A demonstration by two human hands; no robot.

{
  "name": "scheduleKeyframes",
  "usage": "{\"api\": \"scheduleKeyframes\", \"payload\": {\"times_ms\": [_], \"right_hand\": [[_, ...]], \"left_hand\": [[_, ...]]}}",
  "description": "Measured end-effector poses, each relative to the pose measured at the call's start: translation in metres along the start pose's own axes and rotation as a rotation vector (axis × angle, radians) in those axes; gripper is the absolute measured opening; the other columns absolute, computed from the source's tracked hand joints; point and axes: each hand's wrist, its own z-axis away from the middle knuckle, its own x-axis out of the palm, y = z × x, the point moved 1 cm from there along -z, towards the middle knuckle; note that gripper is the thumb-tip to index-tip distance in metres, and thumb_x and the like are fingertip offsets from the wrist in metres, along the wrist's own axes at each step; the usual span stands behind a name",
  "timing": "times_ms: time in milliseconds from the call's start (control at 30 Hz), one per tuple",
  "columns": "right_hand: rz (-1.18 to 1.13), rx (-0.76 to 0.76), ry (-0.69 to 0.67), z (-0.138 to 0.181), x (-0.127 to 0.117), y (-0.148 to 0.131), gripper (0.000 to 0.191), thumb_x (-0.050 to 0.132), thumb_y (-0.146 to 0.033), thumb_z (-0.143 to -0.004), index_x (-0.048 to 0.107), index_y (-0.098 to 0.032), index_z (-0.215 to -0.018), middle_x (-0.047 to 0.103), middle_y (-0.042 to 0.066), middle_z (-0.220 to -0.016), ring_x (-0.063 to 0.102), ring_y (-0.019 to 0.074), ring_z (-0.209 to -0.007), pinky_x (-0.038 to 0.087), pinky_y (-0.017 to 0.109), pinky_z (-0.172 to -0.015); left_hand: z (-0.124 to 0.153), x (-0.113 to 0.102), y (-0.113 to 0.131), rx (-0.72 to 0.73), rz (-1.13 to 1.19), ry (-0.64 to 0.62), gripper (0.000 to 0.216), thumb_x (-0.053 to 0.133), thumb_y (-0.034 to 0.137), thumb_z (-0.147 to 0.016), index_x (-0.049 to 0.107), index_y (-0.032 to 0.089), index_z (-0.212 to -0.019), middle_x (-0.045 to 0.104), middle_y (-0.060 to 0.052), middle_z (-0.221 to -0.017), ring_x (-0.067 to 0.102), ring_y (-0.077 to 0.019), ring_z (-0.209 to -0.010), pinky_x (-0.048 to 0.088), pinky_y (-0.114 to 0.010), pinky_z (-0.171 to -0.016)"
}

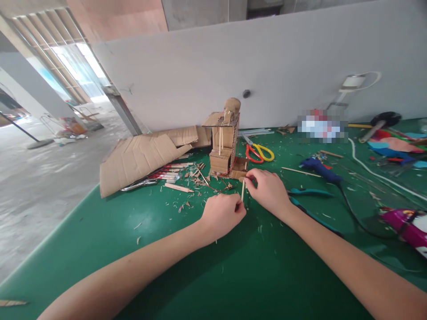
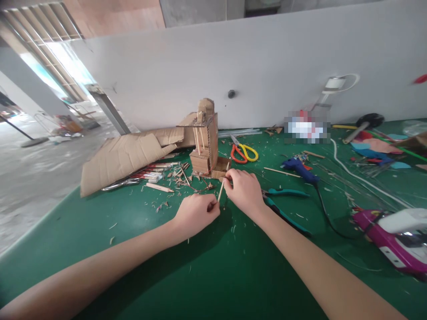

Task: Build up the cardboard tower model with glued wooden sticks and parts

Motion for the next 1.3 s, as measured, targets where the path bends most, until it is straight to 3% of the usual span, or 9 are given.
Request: {"api": "scheduleKeyframes", "payload": {"times_ms": [400,600,667,767,867,1000,1100,1167,1300], "right_hand": [[-0.033,0.041,-0.005,0.0,0.001,0.002,0.01,0.048,-0.03,-0.085,0.051,-0.021,-0.084,0.066,0.003,-0.078,0.061,0.0218,-0.075,0.035,0.032,-0.066],[0.126,-0.043,0.047,-0.009,-0.036,0.018,0.022,0.043,-0.032,-0.087,0.056,-0.018,-0.097,0.067,0.009,-0.091,0.061,0.0249,-0.081,0.037,0.035,-0.064],[0.189,0.007,-0.057,-0.009,-0.054,0.036,0.032,0.044,-0.043,-0.085,0.058,-0.019,-0.101,0.068,0.011,-0.092,0.062,0.0274,-0.079,0.039,0.036,-0.058],[0.257,0.067,-0.355,0.001,-0.071,0.066,0.062,0.051,-0.064,-0.073,0.058,-0.019,-0.114,0.066,0.016,-0.105,0.061,0.0362,-0.089,0.044,0.041,-0.055],[0.278,0.104,-0.585,0.019,-0.074,0.084,0.077,0.05,-0.067,-0.069,0.05,-0.019,-0.129,0.054,0.014,-0.13,0.05,0.0415,-0.113,0.049,0.047,-0.07],[0.219,0.127,-0.759,0.035,-0.075,0.093,0.072,0.046,-0.056,-0.074,0.048,-0.013,-0.132,0.047,0.015,-0.137,0.049,0.037,-0.117,0.049,0.046,-0.085],[0.281,0.108,-0.786,0.041,-0.08,0.097,0.073,0.05,-0.048,-0.071,0.046,-0.01,-0.133,0.043,0.016,-0.139,0.044,0.0387,-0.122,0.047,0.047,-0.091],[0.327,0.088,-0.772,0.046,-0.083,0.1,0.075,0.053,-0.044,-0.068,0.044,-0.011,-0.135,0.042,0.016,-0.14,0.041,0.0401,-0.124,0.046,0.048,-0.092],[0.405,0.032,-0.76,0.058,-0.084,0.099,0.078,0.054,-0.032,-0.065,0.04,-0.009,-0.138,0.047,0.018,-0.136,0.047,0.0389,-0.118,0.05,0.046,-0.086]], "left_hand": [[0.0,0.004,-0.003,0.026,0.0,0.042,0.022,0.043,0.029,-0.08,0.058,0.02,-0.066,0.06,0.001,-0.06,0.052,-0.0139,-0.054,0.026,-0.025,-0.049],[-0.002,0.005,-0.002,0.105,-0.004,0.013,0.022,0.04,0.028,-0.084,0.06,0.023,-0.076,0.065,0.002,-0.069,0.059,-0.016,-0.061,0.035,-0.025,-0.05],[-0.001,0.006,0.0,0.198,-0.007,0.001,0.022,0.041,0.029,-0.084,0.062,0.024,-0.09,0.067,0.001,-0.077,0.061,-0.017,-0.066,0.04,-0.026,-0.053],[0.002,0.004,0.002,0.359,-0.048,0.0,0.029,0.044,0.031,-0.085,0.057,0.022,-0.109,0.067,-0.002,-0.086,0.063,-0.0181,-0.072,0.044,-0.027,-0.055],[0.001,-0.004,-0.003,0.411,-0.053,0.073,0.026,0.043,0.028,-0.086,0.057,0.021,-0.106,0.065,-0.002,-0.084,0.062,-0.0161,-0.071,0.046,-0.026,-0.055],[-0.016,-0.029,-0.026,0.286,0.09,0.487,0.021,0.045,0.022,-0.086,0.053,0.018,-0.104,0.061,-0.005,-0.086,0.058,-0.0151,-0.078,0.048,-0.03,-0.069],[-0.036,-0.05,-0.051,0.156,0.214,0.791,0.039,0.053,0.022,-0.081,0.043,0.016,-0.118,0.055,-0.01,-0.1,0.055,-0.0187,-0.089,0.049,-0.036,-0.076],[-0.051,-0.06,-0.065,0.132,0.28,0.772,0.053,0.058,0.027,-0.079,0.036,0.018,-0.127,0.051,-0.014,-0.116,0.053,-0.0228,-0.103,0.048,-0.041,-0.083],[-0.071,-0.061,-0.075,0.202,0.365,0.533,0.068,0.059,0.031,-0.079,0.025,0.018,-0.136,0.042,-0.016,-0.135,0.04,-0.0259,-0.125,0.038,-0.044,-0.1]]}}
